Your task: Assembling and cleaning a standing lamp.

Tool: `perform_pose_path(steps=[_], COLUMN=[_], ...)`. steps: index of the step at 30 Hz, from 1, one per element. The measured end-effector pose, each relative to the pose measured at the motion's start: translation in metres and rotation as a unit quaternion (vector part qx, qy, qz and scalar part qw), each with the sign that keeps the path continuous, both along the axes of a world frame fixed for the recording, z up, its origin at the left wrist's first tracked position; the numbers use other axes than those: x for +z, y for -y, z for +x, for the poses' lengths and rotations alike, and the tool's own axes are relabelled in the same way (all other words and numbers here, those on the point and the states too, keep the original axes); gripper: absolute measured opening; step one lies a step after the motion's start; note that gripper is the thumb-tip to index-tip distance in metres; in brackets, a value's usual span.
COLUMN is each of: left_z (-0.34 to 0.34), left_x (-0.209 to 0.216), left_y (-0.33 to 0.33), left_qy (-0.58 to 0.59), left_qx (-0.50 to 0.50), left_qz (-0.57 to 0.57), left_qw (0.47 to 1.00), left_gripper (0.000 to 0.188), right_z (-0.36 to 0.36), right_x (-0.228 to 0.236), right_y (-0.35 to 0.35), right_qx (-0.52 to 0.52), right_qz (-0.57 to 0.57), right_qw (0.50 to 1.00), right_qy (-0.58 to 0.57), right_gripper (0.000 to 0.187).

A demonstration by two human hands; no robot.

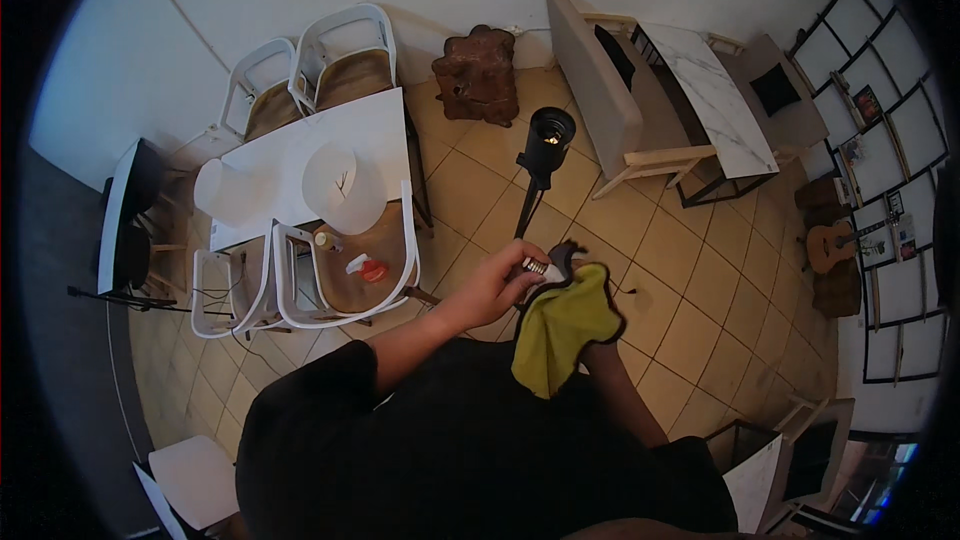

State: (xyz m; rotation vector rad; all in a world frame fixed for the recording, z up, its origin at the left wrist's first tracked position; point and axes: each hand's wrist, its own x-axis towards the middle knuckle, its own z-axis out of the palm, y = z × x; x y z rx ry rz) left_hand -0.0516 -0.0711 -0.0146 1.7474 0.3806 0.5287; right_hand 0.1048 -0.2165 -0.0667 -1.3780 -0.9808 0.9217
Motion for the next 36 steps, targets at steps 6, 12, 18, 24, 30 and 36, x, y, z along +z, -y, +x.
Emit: perform_pose_path(steps=[6,12,18,24,30,36], left_z=[-0.001,-0.003,0.000,-0.001,-0.004,-0.003], left_x=[0.005,-0.003,-0.010,-0.002,-0.003,0.001], left_y=[-0.013,-0.018,-0.012,-0.015,-0.010,-0.007], left_qy=[-0.037,-0.033,-0.015,-0.018,-0.047,0.039], left_qx=[-0.031,-0.038,0.014,-0.006,-0.005,0.037], left_qz=[0.022,0.010,-0.035,0.069,-0.030,0.061], left_qw=[0.999,0.999,0.999,0.997,0.998,0.997], left_gripper=[0.023,0.018,0.017,0.025,0.023,0.014], right_z=[-0.009,-0.007,-0.010,-0.008,-0.004,0.001], right_x=[0.010,0.020,0.024,0.016,0.038,0.048], right_y=[0.000,0.000,-0.001,-0.003,-0.004,-0.006], right_qx=[-0.094,-0.004,-0.057,-0.112,-0.094,-0.040], right_qz=[0.108,-0.014,0.093,0.003,0.114,0.016], right_qw=[0.977,0.998,0.962,0.994,0.952,0.981], right_qy=[0.156,-0.063,0.252,0.002,0.266,-0.187], right_gripper=[0.059,0.052,0.064,0.064,0.059,0.041])
